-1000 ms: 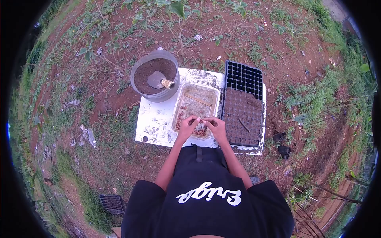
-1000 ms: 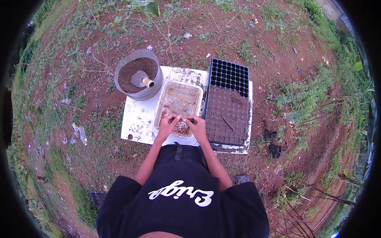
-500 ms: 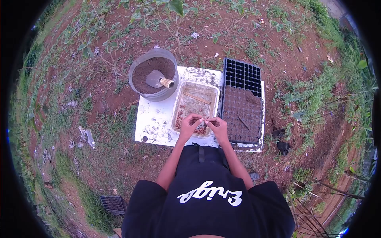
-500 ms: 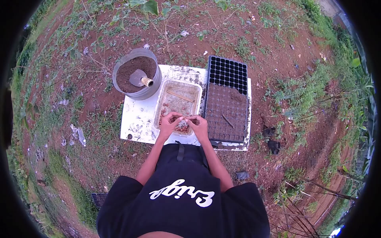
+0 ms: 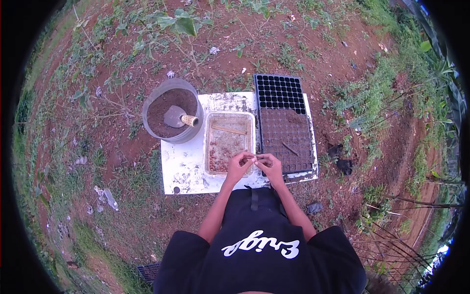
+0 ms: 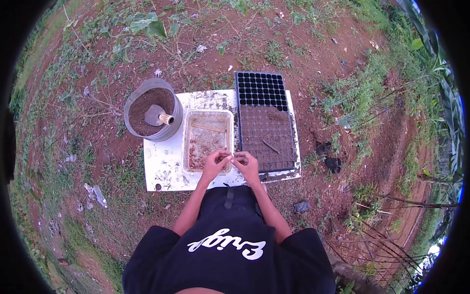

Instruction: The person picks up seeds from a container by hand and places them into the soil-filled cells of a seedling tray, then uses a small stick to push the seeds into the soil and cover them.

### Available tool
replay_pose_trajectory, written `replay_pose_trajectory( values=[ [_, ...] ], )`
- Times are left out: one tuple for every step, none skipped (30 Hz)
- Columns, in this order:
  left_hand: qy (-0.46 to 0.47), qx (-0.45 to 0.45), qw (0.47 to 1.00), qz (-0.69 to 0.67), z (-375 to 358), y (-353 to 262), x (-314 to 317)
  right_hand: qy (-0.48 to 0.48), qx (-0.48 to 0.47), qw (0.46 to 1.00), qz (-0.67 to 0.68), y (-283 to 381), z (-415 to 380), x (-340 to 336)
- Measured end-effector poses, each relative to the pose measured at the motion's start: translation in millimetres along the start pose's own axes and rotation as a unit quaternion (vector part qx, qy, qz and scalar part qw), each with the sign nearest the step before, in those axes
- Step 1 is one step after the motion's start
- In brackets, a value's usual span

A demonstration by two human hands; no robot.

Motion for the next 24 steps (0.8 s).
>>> replay_pose_trajectory(
  values=[
    [0.002, 0.014, 1.000, -0.013, 1, -3, 4, 0.000, -0.006, 1.000, 0.004, -1, -2, -3],
    [0.003, 0.028, 0.999, -0.027, 2, -6, 8, 0.000, -0.012, 1.000, 0.008, -1, -3, -6],
    [0.012, 0.015, 1.000, -0.012, 2, -6, 9, -0.007, -0.027, 1.000, 0.007, -1, -4, -9],
    [0.017, 0.016, 1.000, -0.012, 2, -11, 12, -0.011, -0.029, 0.999, 0.007, 0, -6, -12],
    [0.019, 0.003, 1.000, -0.015, 1, -14, 14, -0.015, -0.020, 1.000, 0.015, 1, -9, -14],
    [0.020, -0.009, 1.000, -0.017, 0, -17, 16, -0.017, -0.013, 1.000, 0.023, 1, -10, -17],
    [0.025, -0.018, 1.000, -0.004, 0, -18, 17, -0.030, -0.003, 0.999, 0.020, 4, -13, -20],
    [0.028, -0.014, 1.000, -0.003, 0, -17, 20, -0.032, -0.006, 0.999, 0.021, 4, -12, -22],
    [0.027, -0.011, 0.999, -0.017, 0, -16, 22, -0.033, -0.011, 0.999, 0.022, 6, -13, -25],
    [0.025, -0.008, 0.999, -0.031, 0, -15, 25, -0.035, -0.016, 0.999, 0.023, 4, -12, -28],
    [0.026, -0.014, 0.999, -0.026, 0, -13, 26, -0.032, -0.019, 0.999, 0.026, 2, -11, -30],
    [0.028, -0.011, 0.999, -0.024, 0, -13, 28, -0.033, -0.023, 0.999, 0.028, 1, -10, -33],
    [0.027, -0.015, 0.999, -0.018, 1, -13, 29, -0.026, -0.022, 0.999, 0.031, 0, -9, -34],
    [0.025, -0.019, 0.999, -0.012, 1, -13, 30, -0.019, -0.021, 0.999, 0.034, -1, -9, -35],
    [0.023, -0.019, 1.000, -0.004, 2, -14, 30, -0.021, -0.021, 0.999, 0.032, -1, -9, -36],
    [0.023, -0.016, 1.000, 0.000, 3, -15, 31, -0.020, -0.024, 0.999, 0.035, 1, -8, -38],
    [0.021, -0.022, 0.999, 0.012, 3, -16, 32, -0.017, -0.017, 0.999, 0.026, 2, -8, -39],
    [0.019, -0.029, 0.999, 0.025, 3, -16, 32, -0.014, -0.010, 1.000, 0.018, 2, -7, -40],
    [0.019, -0.028, 0.999, 0.030, 4, -16, 34, -0.012, -0.001, 1.000, 0.026, 4, -7, -41],
    [0.015, -0.022, 0.999, 0.027, 5, -16, 36, -0.012, -0.002, 0.999, 0.031, 7, -7, -43],
    [0.012, -0.017, 1.000, 0.024, 6, -16, 39, -0.011, 0.001, 1.000, 0.029, 9, -8, -45],
    [0.007, -0.011, 1.000, 0.020, 8, -15, 43, -0.010, 0.004, 1.000, 0.027, 9, -6, -49],
    [0.010, -0.015, 0.999, 0.037, 11, -13, 46, -0.002, 0.015, 1.000, 0.026, 8, -5, -54],
    [0.009, -0.016, 0.999, 0.040, 13, -11, 51, 0.000, 0.016, 0.999, 0.029, 8, -2, -60]
  ],
)
Point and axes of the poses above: each hand's wrist, its own z-axis towards the middle knuckle, its own x-axis out of the palm, y = z × x, the point moved 6 cm from there along z, towards the middle knuckle, and after that the axes turned 3 degrees about z, right-handed, at the moved point
